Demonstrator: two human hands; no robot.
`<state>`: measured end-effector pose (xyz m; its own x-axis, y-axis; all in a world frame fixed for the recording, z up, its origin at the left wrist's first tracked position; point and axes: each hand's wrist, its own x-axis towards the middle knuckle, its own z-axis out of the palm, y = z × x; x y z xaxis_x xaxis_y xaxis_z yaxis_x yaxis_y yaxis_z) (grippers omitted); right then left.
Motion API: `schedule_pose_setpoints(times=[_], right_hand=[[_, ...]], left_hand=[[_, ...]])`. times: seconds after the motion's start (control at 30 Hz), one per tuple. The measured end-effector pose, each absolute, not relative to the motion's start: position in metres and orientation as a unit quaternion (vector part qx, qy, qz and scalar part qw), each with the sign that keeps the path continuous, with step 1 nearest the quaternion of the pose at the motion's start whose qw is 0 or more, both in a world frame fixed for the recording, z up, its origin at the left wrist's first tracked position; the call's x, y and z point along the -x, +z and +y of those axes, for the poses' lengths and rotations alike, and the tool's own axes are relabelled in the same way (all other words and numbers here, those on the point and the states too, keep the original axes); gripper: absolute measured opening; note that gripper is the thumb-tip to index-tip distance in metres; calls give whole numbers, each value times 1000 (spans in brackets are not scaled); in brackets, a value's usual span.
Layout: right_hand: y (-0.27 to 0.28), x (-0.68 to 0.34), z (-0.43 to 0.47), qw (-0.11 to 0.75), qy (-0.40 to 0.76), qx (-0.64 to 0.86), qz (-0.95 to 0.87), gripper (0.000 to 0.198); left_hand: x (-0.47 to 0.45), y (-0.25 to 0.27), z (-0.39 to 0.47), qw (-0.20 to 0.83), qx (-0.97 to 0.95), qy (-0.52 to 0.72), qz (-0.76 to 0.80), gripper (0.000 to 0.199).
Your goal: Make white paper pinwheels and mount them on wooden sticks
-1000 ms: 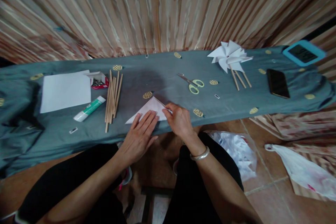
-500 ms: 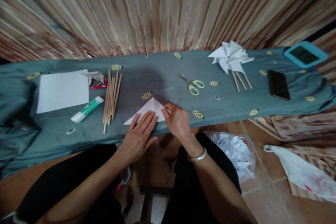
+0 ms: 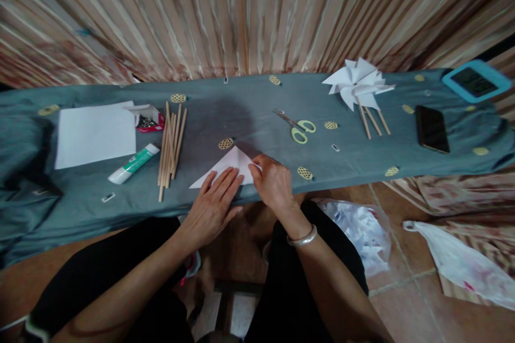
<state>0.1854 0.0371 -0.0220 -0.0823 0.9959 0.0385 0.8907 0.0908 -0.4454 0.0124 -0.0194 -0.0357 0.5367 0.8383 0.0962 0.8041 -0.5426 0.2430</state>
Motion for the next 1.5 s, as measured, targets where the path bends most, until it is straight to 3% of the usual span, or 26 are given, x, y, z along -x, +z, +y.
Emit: schedule_pose_setpoints(times=[0.83, 1.0, 1.27, 1.5], right_hand=[[-20, -183, 34, 111, 58, 624, -771, 25], [-24, -182, 33, 137, 22, 574, -807, 33], [-28, -175, 42, 105, 50, 511, -852, 47], [-25, -170, 46, 90, 39, 525, -845, 45]], left_hand=[[-13, -35, -20, 100, -869, 90, 475, 58], [-13, -34, -20, 98, -870, 89, 476, 58], [-13, -36, -21, 87, -872, 91, 473, 59], [-14, -35, -21, 87, -872, 93, 472, 58]])
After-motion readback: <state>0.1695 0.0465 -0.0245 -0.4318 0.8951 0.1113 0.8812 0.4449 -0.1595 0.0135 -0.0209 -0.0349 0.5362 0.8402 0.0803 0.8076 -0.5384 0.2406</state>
